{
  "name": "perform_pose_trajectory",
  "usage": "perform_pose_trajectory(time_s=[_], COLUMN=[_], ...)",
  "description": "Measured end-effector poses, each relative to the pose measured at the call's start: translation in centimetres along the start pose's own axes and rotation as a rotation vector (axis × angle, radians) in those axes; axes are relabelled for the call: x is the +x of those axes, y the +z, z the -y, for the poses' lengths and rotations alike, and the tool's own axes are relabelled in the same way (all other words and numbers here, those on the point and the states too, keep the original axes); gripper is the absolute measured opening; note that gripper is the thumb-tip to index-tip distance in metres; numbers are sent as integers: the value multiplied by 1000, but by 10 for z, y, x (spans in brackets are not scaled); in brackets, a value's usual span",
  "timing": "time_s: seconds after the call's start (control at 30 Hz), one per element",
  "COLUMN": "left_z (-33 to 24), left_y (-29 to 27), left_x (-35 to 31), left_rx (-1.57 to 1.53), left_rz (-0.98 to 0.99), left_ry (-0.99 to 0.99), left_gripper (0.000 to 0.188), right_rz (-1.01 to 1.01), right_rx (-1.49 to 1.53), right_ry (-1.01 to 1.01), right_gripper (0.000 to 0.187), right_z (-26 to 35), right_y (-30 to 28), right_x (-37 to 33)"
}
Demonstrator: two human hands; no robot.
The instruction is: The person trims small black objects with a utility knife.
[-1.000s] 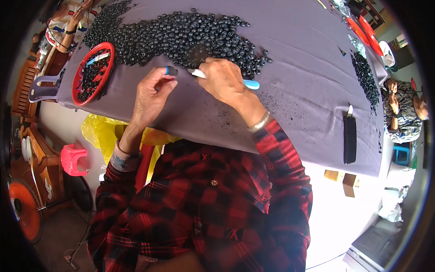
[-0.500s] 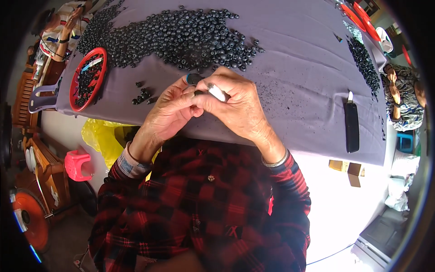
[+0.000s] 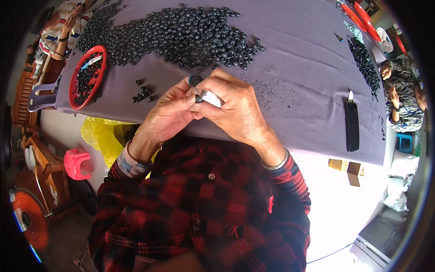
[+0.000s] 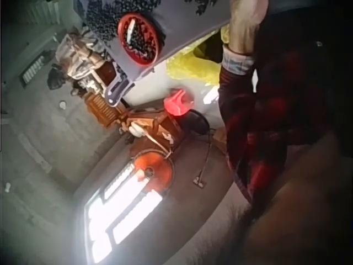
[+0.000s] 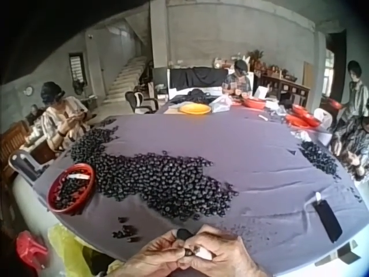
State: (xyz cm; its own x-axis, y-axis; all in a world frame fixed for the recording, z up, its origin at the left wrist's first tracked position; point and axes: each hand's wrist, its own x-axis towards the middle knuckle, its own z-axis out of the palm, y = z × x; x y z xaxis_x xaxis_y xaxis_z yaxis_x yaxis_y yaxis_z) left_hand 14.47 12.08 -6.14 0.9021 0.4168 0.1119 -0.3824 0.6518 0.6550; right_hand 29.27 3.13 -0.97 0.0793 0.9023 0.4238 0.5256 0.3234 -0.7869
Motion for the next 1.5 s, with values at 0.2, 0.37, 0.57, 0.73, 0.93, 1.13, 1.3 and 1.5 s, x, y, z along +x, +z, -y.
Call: perform_pose_trajectory(time_s=[0.2,0.37,0.57,0.73,0.93,1.13,1.3,1.5], left_z=[0,-1,0,-2,1,0,11,8], left_y=[-3,-2,-8,-6,-12,-14,-6,-12], left_x=[0,0,0,1,1,1,-8,-4], left_rx=[-58,-131,-93,-53,-71,-37,-2,53], left_rz=[57,49,45,19,48,48,-13,-30], left_ry=[-2,-43,35,38,23,28,-59,-26], left_gripper=[29,33,30,27,28,23,29,33], right_rz=[128,108,48,80,129,108,-107,14], right_rx=[417,406,-135,-207,-368,-308,-370,-150], right_ry=[186,245,94,-44,-105,-96,152,209], right_gripper=[5,10,20,17,15,13,18,20], right_z=[5,-1,13,11,5,1,-5,3], right_y=[-5,-10,-19,-15,-11,-7,-12,-16], right_x=[2,4,-1,-10,-12,-11,-8,-16])
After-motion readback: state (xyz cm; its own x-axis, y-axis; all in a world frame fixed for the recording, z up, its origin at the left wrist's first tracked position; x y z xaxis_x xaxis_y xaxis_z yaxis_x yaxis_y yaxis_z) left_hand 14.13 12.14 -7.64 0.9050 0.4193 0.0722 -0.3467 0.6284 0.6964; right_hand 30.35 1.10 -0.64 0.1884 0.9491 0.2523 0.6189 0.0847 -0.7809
